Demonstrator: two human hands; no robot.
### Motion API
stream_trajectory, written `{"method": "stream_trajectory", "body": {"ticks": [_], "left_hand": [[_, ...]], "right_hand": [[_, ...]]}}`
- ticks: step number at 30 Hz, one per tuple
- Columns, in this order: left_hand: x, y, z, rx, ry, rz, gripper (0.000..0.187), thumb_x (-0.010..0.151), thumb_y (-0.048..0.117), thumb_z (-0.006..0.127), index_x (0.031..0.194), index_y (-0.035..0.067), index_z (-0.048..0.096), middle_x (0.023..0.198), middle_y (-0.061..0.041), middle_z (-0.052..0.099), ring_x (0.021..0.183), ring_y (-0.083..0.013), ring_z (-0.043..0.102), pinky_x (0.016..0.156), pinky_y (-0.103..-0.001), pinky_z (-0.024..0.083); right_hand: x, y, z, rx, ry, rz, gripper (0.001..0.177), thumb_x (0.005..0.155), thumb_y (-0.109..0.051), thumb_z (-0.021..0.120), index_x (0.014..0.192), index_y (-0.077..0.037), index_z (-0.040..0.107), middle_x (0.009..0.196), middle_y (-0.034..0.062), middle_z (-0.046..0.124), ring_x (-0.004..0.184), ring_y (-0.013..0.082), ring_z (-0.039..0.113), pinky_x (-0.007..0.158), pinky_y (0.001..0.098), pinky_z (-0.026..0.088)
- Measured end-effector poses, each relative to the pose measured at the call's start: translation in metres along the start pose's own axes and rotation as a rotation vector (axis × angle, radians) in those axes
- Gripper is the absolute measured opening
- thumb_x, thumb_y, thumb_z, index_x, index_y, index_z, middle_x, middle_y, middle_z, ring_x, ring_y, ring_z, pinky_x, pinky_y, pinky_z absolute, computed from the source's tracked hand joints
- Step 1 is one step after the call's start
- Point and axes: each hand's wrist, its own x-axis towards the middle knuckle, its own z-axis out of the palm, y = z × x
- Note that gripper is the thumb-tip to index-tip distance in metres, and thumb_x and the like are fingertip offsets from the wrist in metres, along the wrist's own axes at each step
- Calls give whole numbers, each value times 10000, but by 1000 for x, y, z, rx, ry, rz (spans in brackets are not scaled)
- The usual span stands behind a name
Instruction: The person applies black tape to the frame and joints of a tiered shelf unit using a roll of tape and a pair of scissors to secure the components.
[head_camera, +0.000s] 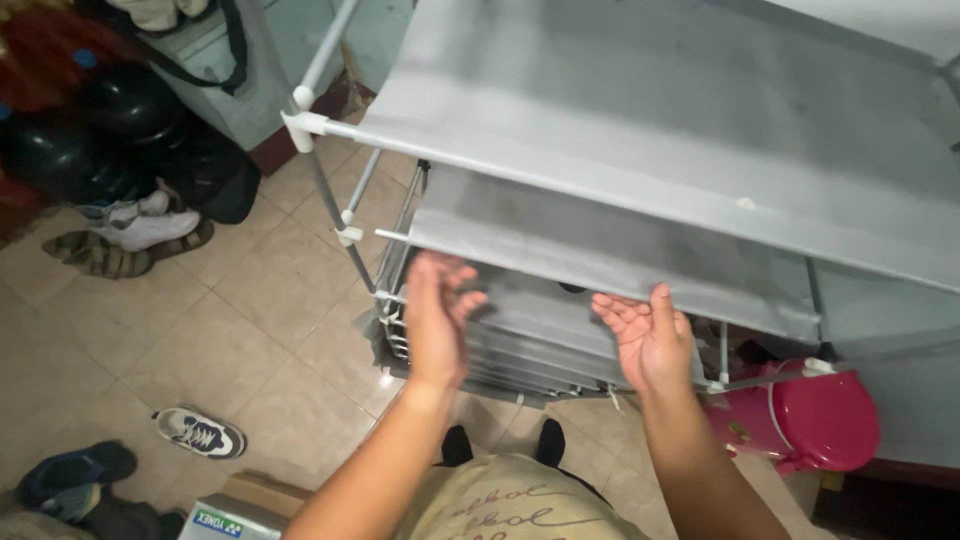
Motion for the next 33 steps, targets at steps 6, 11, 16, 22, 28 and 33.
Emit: {"method": "stream_trajectory", "body": {"ticks": [6,11,16,22,28,33], "left_hand": [[27,38,-31,-124,4,147,493,936,322,351,1304,-6,354,1204,-111,480,951,-154,508,766,-296,467],[33,39,-37,-94,92,57,494,897,343,379,1225,-25,410,1165,-122,531,936,-190,575,723,-293,496],[37,42,-46,-128,97,-10,467,902,327,441,1186,-44,459,1077,-132,571,861,-185,585,695,-283,515],[37,41,-50,-115,65,-8,436,883,257,478,1221,-15,433,1084,-110,565,841,-163,610,691,-268,523],[41,41,-52,-98,34,4,466,865,170,511,1296,59,372,1111,-90,558,823,-135,609,689,-263,528],[41,41,-49,-109,56,14,466,861,149,519,1293,62,369,1109,-102,563,814,-139,612,676,-259,533]], "right_hand": [[1,2,16,-87,42,47,390,965,-286,389,936,86,503,898,247,599,881,335,607,834,451,488],[3,10,23,-73,36,13,376,968,-273,404,903,83,504,883,265,598,872,349,610,823,451,493],[1,7,28,-123,20,-49,372,961,-266,418,915,92,506,877,247,594,860,342,614,815,451,506],[0,8,31,-134,43,-62,377,960,-269,424,917,97,501,876,247,601,850,338,616,808,441,509],[1,8,35,-153,34,-82,383,960,-276,417,934,98,496,888,235,597,861,325,618,814,431,511],[-1,4,39,-161,27,-88,395,968,-283,410,937,98,508,895,235,601,869,320,619,818,414,507]]}}
